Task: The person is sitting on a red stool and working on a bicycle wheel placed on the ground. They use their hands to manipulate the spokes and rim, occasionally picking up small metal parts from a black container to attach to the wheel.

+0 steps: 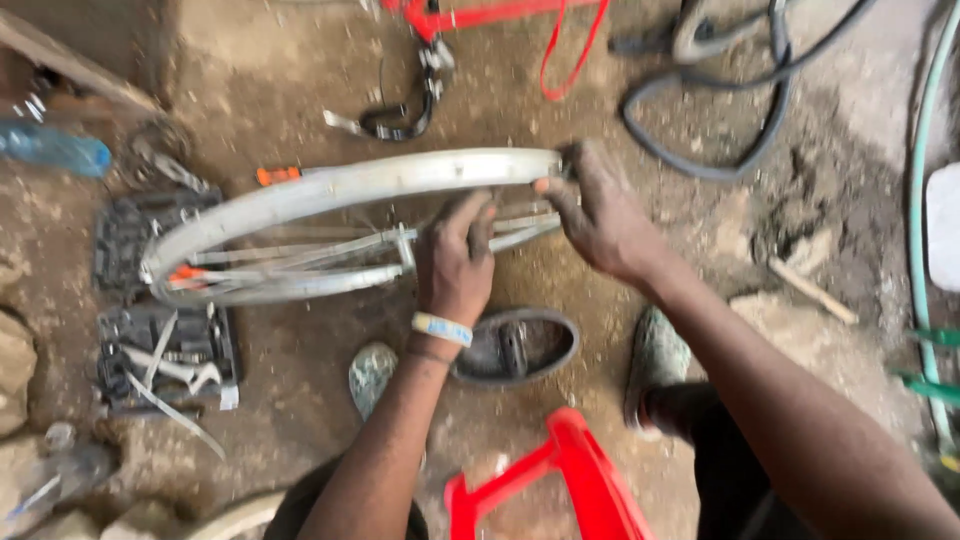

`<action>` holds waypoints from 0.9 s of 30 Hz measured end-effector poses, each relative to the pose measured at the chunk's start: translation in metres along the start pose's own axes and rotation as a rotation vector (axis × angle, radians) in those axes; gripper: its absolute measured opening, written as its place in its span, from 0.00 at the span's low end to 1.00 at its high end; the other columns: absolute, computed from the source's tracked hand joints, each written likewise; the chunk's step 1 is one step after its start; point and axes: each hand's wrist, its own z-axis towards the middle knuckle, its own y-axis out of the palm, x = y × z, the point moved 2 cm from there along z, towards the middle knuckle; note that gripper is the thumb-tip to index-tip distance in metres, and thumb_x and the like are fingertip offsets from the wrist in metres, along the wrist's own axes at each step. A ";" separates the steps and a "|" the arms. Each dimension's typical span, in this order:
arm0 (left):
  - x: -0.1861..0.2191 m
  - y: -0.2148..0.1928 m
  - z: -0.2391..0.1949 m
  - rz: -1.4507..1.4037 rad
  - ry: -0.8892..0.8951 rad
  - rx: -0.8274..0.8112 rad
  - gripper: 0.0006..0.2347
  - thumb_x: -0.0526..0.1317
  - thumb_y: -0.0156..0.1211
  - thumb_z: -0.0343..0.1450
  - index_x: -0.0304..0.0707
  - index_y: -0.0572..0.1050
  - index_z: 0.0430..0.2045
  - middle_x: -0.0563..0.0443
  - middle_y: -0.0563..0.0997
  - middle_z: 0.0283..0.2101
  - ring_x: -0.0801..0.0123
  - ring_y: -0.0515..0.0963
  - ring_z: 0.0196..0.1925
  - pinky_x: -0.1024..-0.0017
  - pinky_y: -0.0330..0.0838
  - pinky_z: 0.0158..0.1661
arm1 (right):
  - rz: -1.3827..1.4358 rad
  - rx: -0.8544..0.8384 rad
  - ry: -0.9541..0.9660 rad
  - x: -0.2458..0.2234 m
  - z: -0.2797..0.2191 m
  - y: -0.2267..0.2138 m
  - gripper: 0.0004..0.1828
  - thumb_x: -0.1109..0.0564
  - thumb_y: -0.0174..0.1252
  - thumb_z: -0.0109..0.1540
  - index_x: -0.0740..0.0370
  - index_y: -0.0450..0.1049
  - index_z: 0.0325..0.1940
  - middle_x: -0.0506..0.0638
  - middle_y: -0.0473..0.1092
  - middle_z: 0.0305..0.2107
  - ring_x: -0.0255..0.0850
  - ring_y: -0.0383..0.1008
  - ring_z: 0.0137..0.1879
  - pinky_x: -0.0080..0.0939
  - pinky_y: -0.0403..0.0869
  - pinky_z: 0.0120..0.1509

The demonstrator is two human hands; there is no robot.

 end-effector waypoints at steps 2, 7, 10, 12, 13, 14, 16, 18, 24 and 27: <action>0.001 -0.002 -0.005 0.034 0.010 -0.043 0.14 0.42 0.45 0.79 0.31 0.78 0.42 0.33 0.82 0.33 0.42 0.83 0.41 0.50 0.75 0.46 | 0.035 0.006 0.019 -0.003 -0.004 0.003 0.30 0.36 0.42 0.74 0.69 0.62 0.59 0.67 0.65 0.46 0.71 0.67 0.61 0.81 0.51 0.73; 0.008 -0.015 -0.003 0.108 0.044 -0.148 0.07 0.34 0.49 0.77 0.45 0.77 0.37 0.42 0.80 0.29 0.46 0.84 0.38 0.54 0.75 0.42 | 0.052 0.050 -0.027 -0.004 0.003 0.003 0.28 0.39 0.42 0.75 0.69 0.61 0.59 0.65 0.62 0.42 0.70 0.68 0.57 0.79 0.57 0.69; 0.014 -0.021 -0.014 0.055 0.011 -0.342 0.07 0.34 0.51 0.76 0.47 0.78 0.35 0.42 0.84 0.30 0.45 0.85 0.38 0.53 0.76 0.43 | 0.066 0.091 -0.007 0.001 0.011 -0.001 0.29 0.38 0.39 0.75 0.69 0.62 0.60 0.63 0.62 0.41 0.66 0.68 0.56 0.77 0.59 0.69; 0.003 -0.017 -0.020 0.036 0.312 -0.534 0.05 0.28 0.54 0.73 0.40 0.77 0.33 0.49 0.80 0.37 0.59 0.79 0.38 0.64 0.72 0.40 | 0.090 0.056 0.104 -0.005 0.014 -0.012 0.31 0.35 0.34 0.72 0.66 0.61 0.57 0.62 0.65 0.50 0.51 0.70 0.52 0.59 0.74 0.53; 0.004 -0.021 -0.019 0.043 0.326 -0.526 0.05 0.28 0.54 0.73 0.40 0.77 0.33 0.49 0.80 0.37 0.59 0.79 0.38 0.64 0.72 0.40 | 0.087 0.066 0.089 -0.005 0.014 -0.013 0.31 0.35 0.34 0.72 0.66 0.61 0.57 0.62 0.65 0.50 0.51 0.70 0.52 0.59 0.74 0.53; 0.003 -0.026 -0.016 -0.031 0.213 -0.440 0.04 0.33 0.55 0.74 0.42 0.78 0.34 0.46 0.82 0.35 0.54 0.81 0.40 0.60 0.74 0.43 | 0.099 0.070 0.073 -0.004 0.013 -0.012 0.28 0.38 0.39 0.73 0.67 0.62 0.58 0.66 0.64 0.47 0.63 0.69 0.55 0.69 0.69 0.58; -0.004 -0.029 -0.019 -0.120 0.074 -0.371 0.05 0.39 0.56 0.75 0.43 0.80 0.35 0.43 0.83 0.32 0.48 0.84 0.41 0.56 0.76 0.47 | 0.114 0.058 0.088 0.002 0.004 -0.011 0.26 0.40 0.43 0.74 0.68 0.63 0.60 0.70 0.64 0.43 0.76 0.68 0.58 0.79 0.64 0.63; -0.021 -0.041 -0.009 -0.102 0.120 -0.133 0.07 0.44 0.56 0.78 0.44 0.78 0.40 0.47 0.81 0.37 0.56 0.81 0.47 0.60 0.73 0.52 | 0.128 0.085 0.061 0.006 0.008 -0.007 0.26 0.40 0.47 0.75 0.67 0.65 0.59 0.69 0.65 0.43 0.75 0.69 0.58 0.78 0.65 0.62; 0.001 -0.046 -0.010 -0.013 0.146 0.201 0.07 0.39 0.50 0.80 0.42 0.77 0.42 0.48 0.81 0.41 0.58 0.81 0.48 0.62 0.75 0.50 | 0.128 0.145 0.017 0.006 0.016 0.002 0.26 0.40 0.51 0.74 0.68 0.67 0.59 0.69 0.67 0.43 0.74 0.70 0.58 0.76 0.67 0.60; 0.006 -0.047 -0.009 0.072 0.167 0.321 0.06 0.42 0.51 0.80 0.47 0.74 0.46 0.55 0.78 0.42 0.63 0.80 0.47 0.62 0.75 0.49 | 0.157 0.138 -0.038 -0.007 0.015 -0.002 0.26 0.44 0.46 0.75 0.72 0.67 0.60 0.72 0.66 0.45 0.74 0.71 0.58 0.79 0.68 0.61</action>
